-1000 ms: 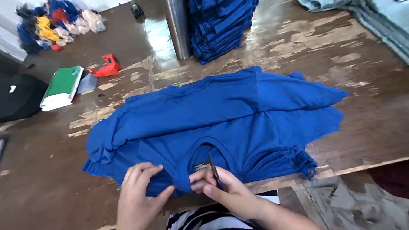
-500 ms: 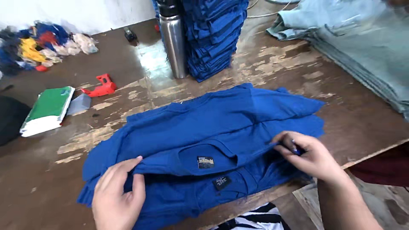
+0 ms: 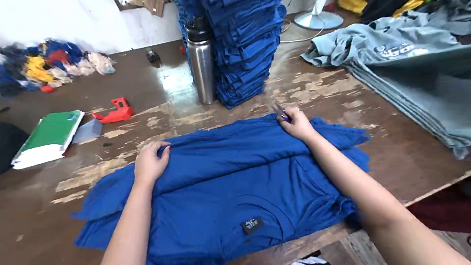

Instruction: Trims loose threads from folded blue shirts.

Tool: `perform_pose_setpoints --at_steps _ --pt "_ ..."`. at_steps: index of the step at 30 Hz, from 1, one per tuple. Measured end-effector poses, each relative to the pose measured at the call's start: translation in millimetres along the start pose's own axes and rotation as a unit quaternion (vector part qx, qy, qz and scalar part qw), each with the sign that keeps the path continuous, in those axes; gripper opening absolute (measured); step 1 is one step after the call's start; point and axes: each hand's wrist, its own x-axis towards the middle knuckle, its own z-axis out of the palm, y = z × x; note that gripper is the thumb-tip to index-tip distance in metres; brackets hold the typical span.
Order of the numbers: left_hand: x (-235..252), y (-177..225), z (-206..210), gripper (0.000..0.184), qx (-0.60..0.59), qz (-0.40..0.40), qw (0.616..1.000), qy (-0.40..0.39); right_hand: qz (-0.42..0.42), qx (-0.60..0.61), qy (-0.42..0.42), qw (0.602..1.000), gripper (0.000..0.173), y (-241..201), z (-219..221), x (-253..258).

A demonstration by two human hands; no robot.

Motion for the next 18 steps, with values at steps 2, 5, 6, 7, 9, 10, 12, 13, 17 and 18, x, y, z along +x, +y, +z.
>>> perform_pose_setpoints --at_steps 2,5,6,7,9,10,12,13,17,18 --pt "10.0 -2.1 0.8 0.025 -0.012 0.019 1.0 0.005 0.029 0.013 0.011 0.999 0.022 -1.4 -1.6 -0.5" --pt "24.6 -4.2 3.3 0.026 -0.008 0.044 0.998 0.036 0.053 0.002 0.039 0.998 0.026 -3.6 -1.5 -0.7" --pt "25.4 -2.9 4.3 0.027 0.003 0.058 0.997 0.055 0.043 -0.012 0.067 0.997 0.026 -3.6 -0.6 -3.8" --pt "23.0 1.2 4.4 0.03 0.019 0.08 0.993 0.078 0.022 -0.023 0.106 0.994 0.027 -4.1 -0.9 -7.5" --pt "3.6 18.8 4.6 0.038 0.055 0.157 0.977 0.132 -0.021 -0.004 0.192 0.981 0.026 -11.0 -7.1 -21.0" --pt "-10.4 33.8 4.4 0.038 0.062 0.203 0.966 0.146 -0.016 0.042 0.218 0.975 0.026 -23.6 -18.6 -28.9" --pt "-49.9 72.6 10.6 0.038 0.023 0.253 0.962 0.098 -0.014 0.184 0.229 0.956 0.016 -56.0 -52.5 -47.9" --pt "-76.9 95.2 16.5 0.04 -0.01 0.259 0.965 0.031 -0.03 0.256 0.216 0.942 0.011 -72.5 -67.7 -64.3" --pt "-169.4 181.3 48.3 0.08 -0.058 0.268 0.945 -0.179 -0.1 0.313 0.089 0.94 0.022 -128.7 -86.8 -147.2" --pt "-181.5 193.6 61.5 0.082 -0.078 0.285 0.944 -0.148 -0.108 0.299 0.064 0.946 0.028 -134.5 -81.4 -165.7"
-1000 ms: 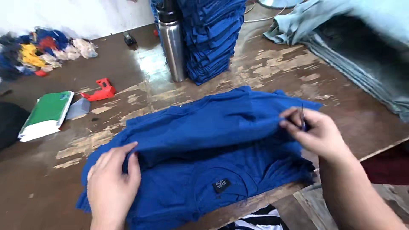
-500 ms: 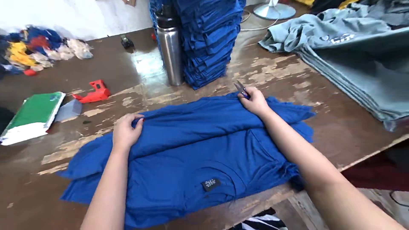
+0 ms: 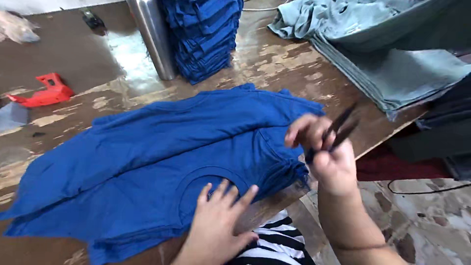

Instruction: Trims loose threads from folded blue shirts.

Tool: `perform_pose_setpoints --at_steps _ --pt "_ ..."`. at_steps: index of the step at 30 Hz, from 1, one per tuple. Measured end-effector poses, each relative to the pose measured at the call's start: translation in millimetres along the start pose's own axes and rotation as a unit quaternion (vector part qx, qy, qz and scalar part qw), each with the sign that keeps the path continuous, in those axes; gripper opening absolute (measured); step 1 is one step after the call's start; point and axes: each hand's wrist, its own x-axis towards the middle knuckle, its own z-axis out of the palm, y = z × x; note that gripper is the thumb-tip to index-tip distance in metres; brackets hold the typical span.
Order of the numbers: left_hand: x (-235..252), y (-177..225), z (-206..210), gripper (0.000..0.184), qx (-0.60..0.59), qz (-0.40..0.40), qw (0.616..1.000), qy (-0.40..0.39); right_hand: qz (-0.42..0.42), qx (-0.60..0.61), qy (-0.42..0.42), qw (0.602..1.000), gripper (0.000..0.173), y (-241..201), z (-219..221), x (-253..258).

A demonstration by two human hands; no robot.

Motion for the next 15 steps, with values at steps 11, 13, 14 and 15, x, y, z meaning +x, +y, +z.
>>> perform_pose_setpoints --at_steps 11,13,14,15 --pt "23.2 17.8 44.5 0.028 -0.376 -0.062 0.855 0.353 0.023 -0.152 -0.084 0.985 0.038 23.7 25.7 -85.5" --pt "23.5 18.1 47.5 0.015 -0.411 -0.057 0.832 0.369 0.026 -0.169 -0.092 0.981 0.038 26.5 27.2 -86.6" --pt "22.2 17.7 47.9 0.014 -0.431 -0.048 0.823 0.368 0.025 -0.18 -0.098 0.978 0.038 27.0 28.0 -86.9" --pt "20.2 16.8 47.9 0.013 -0.447 -0.037 0.818 0.36 0.021 -0.195 -0.104 0.975 0.039 27.2 28.8 -87.3"
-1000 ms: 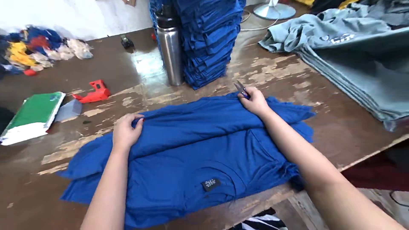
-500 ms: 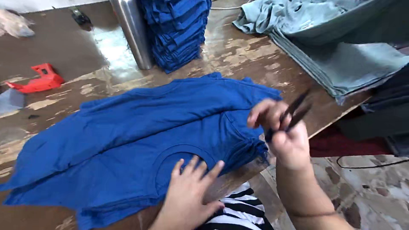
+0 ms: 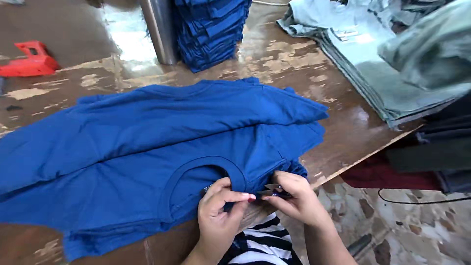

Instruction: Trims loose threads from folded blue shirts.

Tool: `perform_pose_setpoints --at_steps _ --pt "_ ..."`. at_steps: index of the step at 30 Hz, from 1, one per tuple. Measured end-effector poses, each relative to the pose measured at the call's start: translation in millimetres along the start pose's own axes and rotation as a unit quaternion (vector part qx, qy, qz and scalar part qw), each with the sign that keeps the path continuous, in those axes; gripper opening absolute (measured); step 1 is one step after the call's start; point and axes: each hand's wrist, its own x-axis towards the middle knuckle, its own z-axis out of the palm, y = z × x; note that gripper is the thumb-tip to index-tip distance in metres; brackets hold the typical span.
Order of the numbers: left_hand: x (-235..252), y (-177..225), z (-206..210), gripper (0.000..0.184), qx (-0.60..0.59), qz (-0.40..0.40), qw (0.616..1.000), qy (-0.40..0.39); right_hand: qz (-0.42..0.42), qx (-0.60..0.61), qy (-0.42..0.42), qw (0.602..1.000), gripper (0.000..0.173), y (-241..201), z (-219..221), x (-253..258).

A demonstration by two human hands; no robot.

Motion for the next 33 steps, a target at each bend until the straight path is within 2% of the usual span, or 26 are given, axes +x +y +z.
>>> perform_pose_setpoints --at_steps 4,9,12,15,17,18,19,21,23,24,26,28,31,33 --pt "-4.1 -0.1 -5.2 0.012 -0.016 0.006 0.999 -0.038 -0.021 -0.09 -0.018 0.996 0.04 -7.2 3.4 2.0" --pt "-5.0 -1.8 -4.9 0.011 -0.021 0.01 0.999 -0.046 -0.046 -0.151 -0.025 0.987 0.039 -12.3 11.3 9.1" --pt "-6.2 5.0 -9.7 0.013 -0.074 -0.041 0.995 -0.057 -0.042 -0.115 -0.022 0.992 0.04 -13.5 9.1 11.2" --pt "-6.2 15.3 -18.8 0.013 -0.137 -0.101 0.98 -0.101 0.009 0.003 0.035 0.999 0.037 -23.3 5.4 18.8" --pt "-9.3 17.7 -19.9 0.009 -0.076 -0.088 0.985 -0.127 0.041 0.094 0.072 0.992 0.036 -29.4 7.9 30.8" --pt "-12.1 17.9 -18.3 0.003 0.007 -0.055 0.989 -0.14 0.059 0.129 0.067 0.988 0.037 -30.8 10.4 37.3" --pt "-15.3 17.0 -15.5 0.004 0.106 -0.007 0.983 -0.151 0.079 0.154 0.038 0.984 0.038 -31.0 13.4 43.7" --pt "-20.3 13.3 -11.6 0.014 0.276 0.095 0.941 -0.17 0.109 0.148 -0.043 0.982 0.034 -27.8 21.0 53.8" --pt "-22.1 8.4 -13.3 0.017 0.326 0.146 0.92 -0.163 0.1 0.145 -0.054 0.983 0.018 -23.9 25.9 56.2" --pt "-21.3 6.7 -14.6 0.015 0.305 0.145 0.931 -0.143 0.091 0.171 -0.023 0.981 0.012 -22.4 26.9 54.6" --pt "-18.1 6.6 -16.1 0.008 0.216 0.104 0.967 -0.09 0.095 0.269 0.067 0.956 0.013 -20.7 30.7 47.6" --pt "-13.9 6.7 -17.2 0.003 0.131 0.044 0.989 -0.051 0.118 0.388 0.131 0.905 0.019 -21.7 35.8 43.0" --pt "-8.7 5.9 -15.2 0.007 0.085 -0.021 0.996 -0.018 0.15 0.523 0.165 0.823 0.022 -26.3 44.2 40.6" --pt "-6.1 7.3 -12.7 0.005 0.101 -0.038 0.994 -0.026 0.155 0.551 0.171 0.802 0.022 -27.3 48.0 38.1"
